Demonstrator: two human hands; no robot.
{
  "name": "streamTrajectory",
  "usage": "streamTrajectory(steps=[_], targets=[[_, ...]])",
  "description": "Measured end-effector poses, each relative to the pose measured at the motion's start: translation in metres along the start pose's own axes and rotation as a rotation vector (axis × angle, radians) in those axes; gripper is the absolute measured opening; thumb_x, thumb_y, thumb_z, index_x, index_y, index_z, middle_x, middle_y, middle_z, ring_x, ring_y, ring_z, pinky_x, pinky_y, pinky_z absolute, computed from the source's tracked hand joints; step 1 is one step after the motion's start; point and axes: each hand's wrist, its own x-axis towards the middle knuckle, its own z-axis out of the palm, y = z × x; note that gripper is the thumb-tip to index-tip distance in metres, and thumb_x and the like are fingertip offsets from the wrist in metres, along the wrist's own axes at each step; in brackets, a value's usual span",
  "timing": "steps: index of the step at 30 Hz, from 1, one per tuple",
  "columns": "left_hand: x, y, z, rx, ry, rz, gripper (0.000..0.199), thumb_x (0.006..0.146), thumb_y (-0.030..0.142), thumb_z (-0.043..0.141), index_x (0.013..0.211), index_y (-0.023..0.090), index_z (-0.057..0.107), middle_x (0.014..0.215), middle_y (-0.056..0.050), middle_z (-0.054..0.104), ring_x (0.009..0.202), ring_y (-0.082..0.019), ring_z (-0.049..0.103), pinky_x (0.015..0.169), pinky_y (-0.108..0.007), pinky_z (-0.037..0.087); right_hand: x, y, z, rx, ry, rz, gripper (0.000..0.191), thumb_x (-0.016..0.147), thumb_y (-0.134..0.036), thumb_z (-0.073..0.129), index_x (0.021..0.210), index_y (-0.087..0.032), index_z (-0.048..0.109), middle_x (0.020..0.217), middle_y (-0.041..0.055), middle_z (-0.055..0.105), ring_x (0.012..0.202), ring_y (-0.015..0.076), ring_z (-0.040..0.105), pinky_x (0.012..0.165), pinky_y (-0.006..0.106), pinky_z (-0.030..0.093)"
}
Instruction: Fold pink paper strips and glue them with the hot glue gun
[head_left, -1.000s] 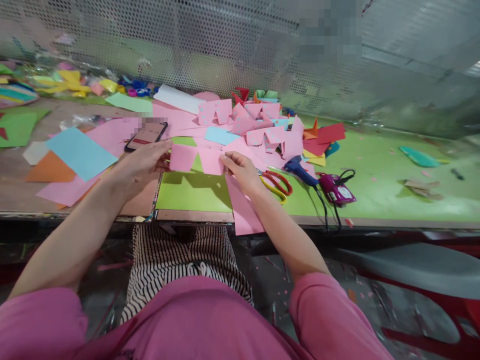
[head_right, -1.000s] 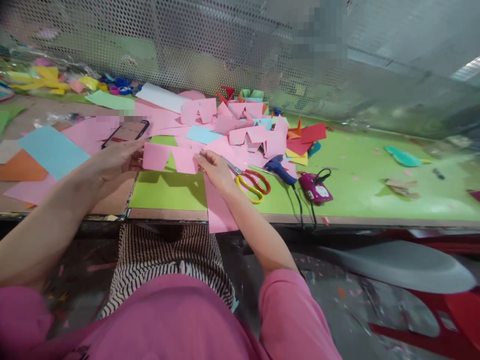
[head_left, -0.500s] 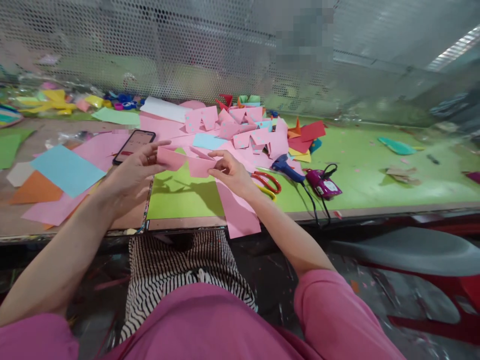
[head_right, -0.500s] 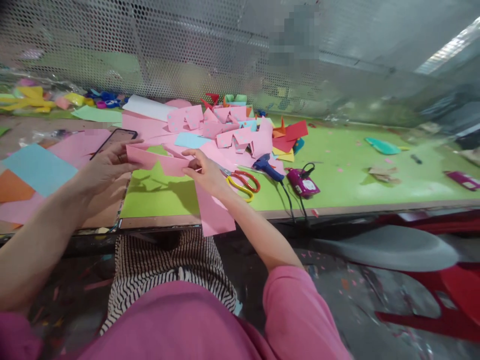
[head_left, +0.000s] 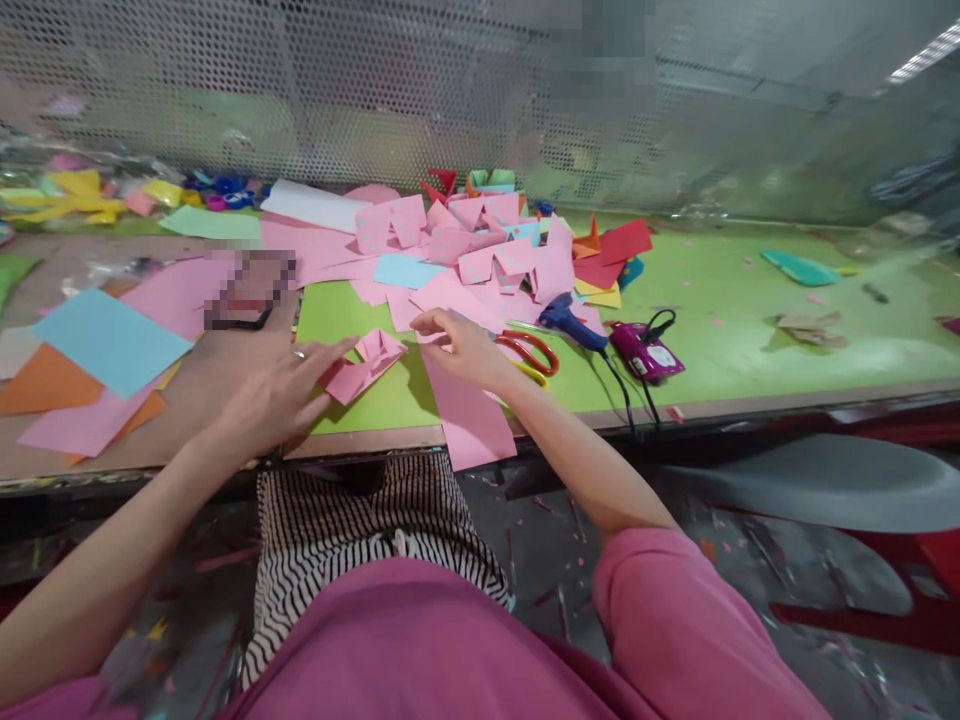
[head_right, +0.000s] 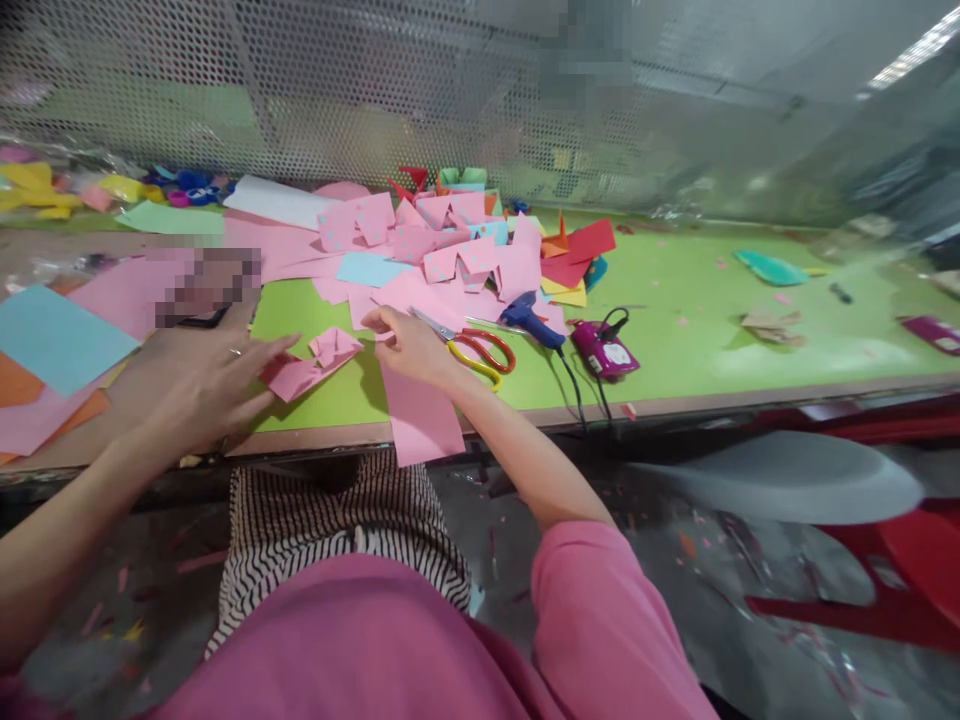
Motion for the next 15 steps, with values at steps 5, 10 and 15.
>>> streamTrajectory(steps=[5, 10, 15], targets=[[-0.012, 0.002, 0.006, 0.005, -0.146, 0.091, 0.062, 0.089, 0.031, 0.047, 0.15, 0.02, 0.046, 0.132, -0.014, 0.067, 0.118, -0.033, 0.062, 0.1, -0.049, 0.05, 0.0, 0.006, 0.0, -0.265, -0.045, -0.087, 0.024, 0.086, -0.018, 0.062, 0.109, -0.021, 0.064, 0.118, 0.0094, 0.07, 0.105, 0.0253, 0.064, 0.094, 0.043, 0.047], [-0.011, 0.011, 0.006, 0.018, -0.143, 0.1, 0.047, 0.094, 0.044, 0.045, 0.13, 0.018, 0.061, 0.123, -0.015, 0.07, 0.111, -0.034, 0.065, 0.098, -0.052, 0.05, 0.015, 0.008, 0.009, -0.371, -0.097, -0.165, 0.014, 0.089, -0.025, 0.066, 0.102, -0.022, 0.067, 0.11, 0.0085, 0.071, 0.106, 0.0274, 0.061, 0.097, 0.044, 0.041], [-0.011, 0.019, 0.01, 0.073, -0.119, 0.059, 0.048, 0.098, 0.05, 0.039, 0.129, 0.021, 0.062, 0.116, -0.014, 0.073, 0.106, -0.034, 0.067, 0.092, -0.05, 0.052, 0.025, 0.004, 0.014, -0.382, -0.101, -0.151, 0.01, 0.095, -0.026, 0.059, 0.091, -0.021, 0.066, 0.091, 0.0062, 0.07, 0.086, 0.0214, 0.059, 0.081, 0.037, 0.041]])
